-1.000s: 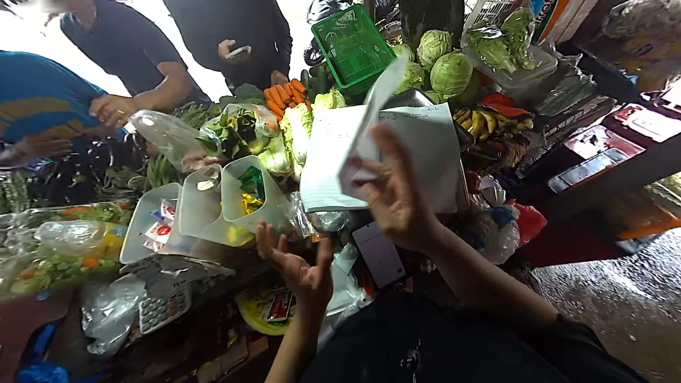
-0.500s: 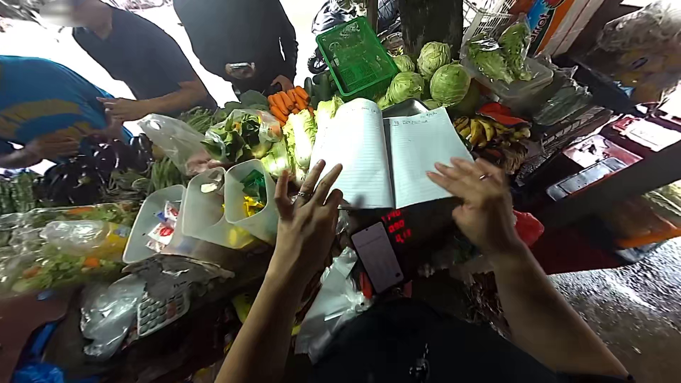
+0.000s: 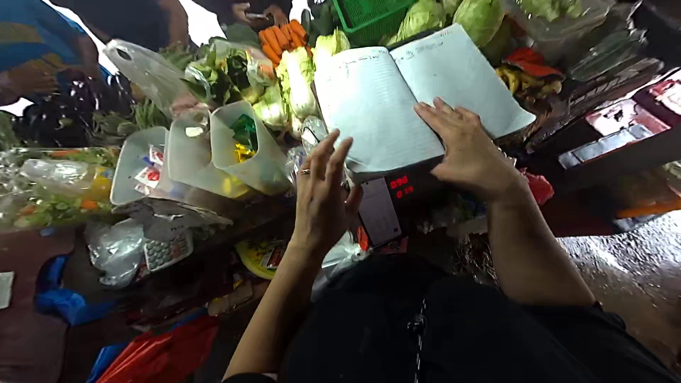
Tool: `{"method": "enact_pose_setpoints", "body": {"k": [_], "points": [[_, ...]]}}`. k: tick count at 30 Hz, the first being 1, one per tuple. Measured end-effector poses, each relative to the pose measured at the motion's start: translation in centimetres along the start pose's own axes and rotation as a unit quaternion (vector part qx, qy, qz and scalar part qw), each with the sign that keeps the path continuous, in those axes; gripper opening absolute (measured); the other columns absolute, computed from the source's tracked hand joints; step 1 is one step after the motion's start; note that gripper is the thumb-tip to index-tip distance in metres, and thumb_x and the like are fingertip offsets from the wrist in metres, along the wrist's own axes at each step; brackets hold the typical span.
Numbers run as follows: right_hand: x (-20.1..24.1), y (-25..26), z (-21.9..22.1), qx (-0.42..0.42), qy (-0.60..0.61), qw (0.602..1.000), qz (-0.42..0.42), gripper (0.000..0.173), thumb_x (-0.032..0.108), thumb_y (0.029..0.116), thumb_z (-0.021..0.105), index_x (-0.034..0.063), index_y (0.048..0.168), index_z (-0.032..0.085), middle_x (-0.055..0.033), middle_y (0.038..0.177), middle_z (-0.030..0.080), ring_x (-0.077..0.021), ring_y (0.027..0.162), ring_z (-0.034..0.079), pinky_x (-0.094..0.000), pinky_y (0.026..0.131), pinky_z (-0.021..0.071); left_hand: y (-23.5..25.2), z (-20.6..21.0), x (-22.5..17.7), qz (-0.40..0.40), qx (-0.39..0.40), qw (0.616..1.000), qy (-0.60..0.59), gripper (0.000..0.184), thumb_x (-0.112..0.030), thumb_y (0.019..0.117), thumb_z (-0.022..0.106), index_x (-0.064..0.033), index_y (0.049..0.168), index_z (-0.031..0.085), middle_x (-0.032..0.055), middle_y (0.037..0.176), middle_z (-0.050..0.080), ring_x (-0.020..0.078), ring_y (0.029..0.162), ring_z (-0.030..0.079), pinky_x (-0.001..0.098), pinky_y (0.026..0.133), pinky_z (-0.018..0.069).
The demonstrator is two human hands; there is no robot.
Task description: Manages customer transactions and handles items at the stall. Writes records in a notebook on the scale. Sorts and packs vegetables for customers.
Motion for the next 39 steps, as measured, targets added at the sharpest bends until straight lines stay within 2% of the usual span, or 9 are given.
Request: {"method": "enact_pose_setpoints", "body": {"k": [4,11,14,16,22,33,35,37,39], "points": [[-0.5,0.4,0.3,0.0,-0.003,0.998,-0.063,0.09,-0.007,0.0696,0.065,0.0176,0.155,0.049,-0.0063,0.159,0.047,-0.0345,0.153,0.034,-0.0646,0.121,0.0232,-1.5,-0.9,1.9,-0.045,-0.029,0.998,-0.018,0.067,-0.018,0.0875,0.072,-0.0042,0.147,0.046,0.0174,0.156,0.043,0.0298,0.141,0.046,0.048,0.111,0.044],[0.7,-2.2,-1.6,-0.066,-0.053,0.987,-0.137,0.054,0.009,0.0969,0.054,0.025,0.148,0.058,-0.0127,0.156,0.05,-0.0376,0.146,0.043,-0.0622,0.118,0.0265,-7.0,-0.7,6.7,-0.163,-0.008,0.985,-0.054,0.069,-0.025,0.0928,0.07,-0.0052,0.151,0.04,0.017,0.156,0.042,0.0278,0.137,0.05,0.0458,0.105,0.0503],[1.8,-6.7,-2.5,-0.146,-0.025,0.985,-0.087,0.023,0.017,0.0935,0.069,0.0068,0.113,0.073,-0.0173,0.115,0.069,-0.0353,0.11,0.063,-0.0549,0.094,0.0475,-9.3,-0.6,7.6,-0.2,-0.007,0.978,-0.06,0.067,-0.027,0.0935,0.069,-0.0058,0.151,0.041,0.0181,0.154,0.044,0.0281,0.133,0.053,0.0463,0.102,0.0518],[0.3,-8.8,0.9,-0.058,-0.018,0.998,-0.036,0.012,0.015,0.0901,0.071,0.0047,0.094,0.076,-0.0159,0.093,0.071,-0.0357,0.09,0.069,-0.0561,0.079,0.0549,-10.4,-0.2,7.7,-0.222,-0.007,0.973,-0.058,0.066,-0.028,0.0937,0.068,-0.0061,0.15,0.042,0.0193,0.152,0.045,0.0281,0.13,0.056,0.0455,0.099,0.0535],[-3.8,-10.2,8.4,0.131,-0.091,0.987,0.033,0.013,0.006,0.0899,0.07,0.0098,0.099,0.078,-0.0155,0.097,0.072,-0.0371,0.083,0.071,-0.0559,0.066,0.0575,-9.3,0.2,5.5,-0.184,-0.021,0.98,-0.066,0.058,-0.023,0.0955,0.067,-0.0034,0.146,0.047,0.0194,0.149,0.049,0.026,0.128,0.058,0.0417,0.099,0.0548],[-3.7,-11.5,3.3,-0.056,-0.112,0.991,-0.035,0.02,0.012,0.0998,0.057,0.0018,0.106,0.073,-0.02,0.097,0.073,-0.0432,0.102,0.069,-0.0627,0.092,0.0497,-6.6,-0.3,-0.9,0.017,-0.168,0.985,-0.035,0.037,-0.017,0.0971,0.067,-0.0059,0.13,0.055,0.014,0.134,0.058,0.0222,0.129,0.056,0.0363,0.104,0.0514],[-4.1,-11.6,1.0,-0.089,-0.019,0.995,-0.031,0.026,0.019,0.1006,0.056,0.0067,0.116,0.073,-0.0143,0.09,0.073,-0.0341,0.092,0.069,-0.0548,0.089,0.0513,-5.1,-1.0,-1.4,0.04,-0.178,0.983,-0.025,0.037,-0.021,0.0967,0.067,-0.01,0.13,0.055,0.0103,0.134,0.057,0.0206,0.131,0.055,0.036,0.106,0.0494],[-3.9,-11.6,-1.3,-0.054,0.163,0.984,-0.034,0.036,0.022,0.1022,0.057,0.021,0.137,0.066,0.0002,0.095,0.072,-0.0093,0.086,0.066,-0.0299,0.082,0.0561,-2.8,-1.8,-2.0,0.07,-0.175,0.982,-0.019,0.036,-0.026,0.0976,0.066,-0.0111,0.129,0.056,0.0093,0.132,0.058,0.0211,0.129,0.055,0.0361,0.105,0.049],[-2.5,-11.1,-3.7,-0.005,0.396,0.913,-0.099,0.029,0.02,0.1041,0.055,0.0176,0.129,0.069,0.0033,0.093,0.071,0.0008,0.078,0.063,-0.0176,0.073,0.0552,0.3,-2.3,-3.0,0.106,-0.139,0.984,-0.011,0.033,-0.029,0.1003,0.062,-0.0078,0.126,0.059,0.0117,0.131,0.061,0.0243,0.127,0.056,0.038,0.105,0.0466]]}}
Point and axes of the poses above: each hand's wrist, its own y-axis towards the middle knuckle, its own z-axis out of the palm, x = y × z, the point moved 7 cm from there along y, towards the middle knuckle
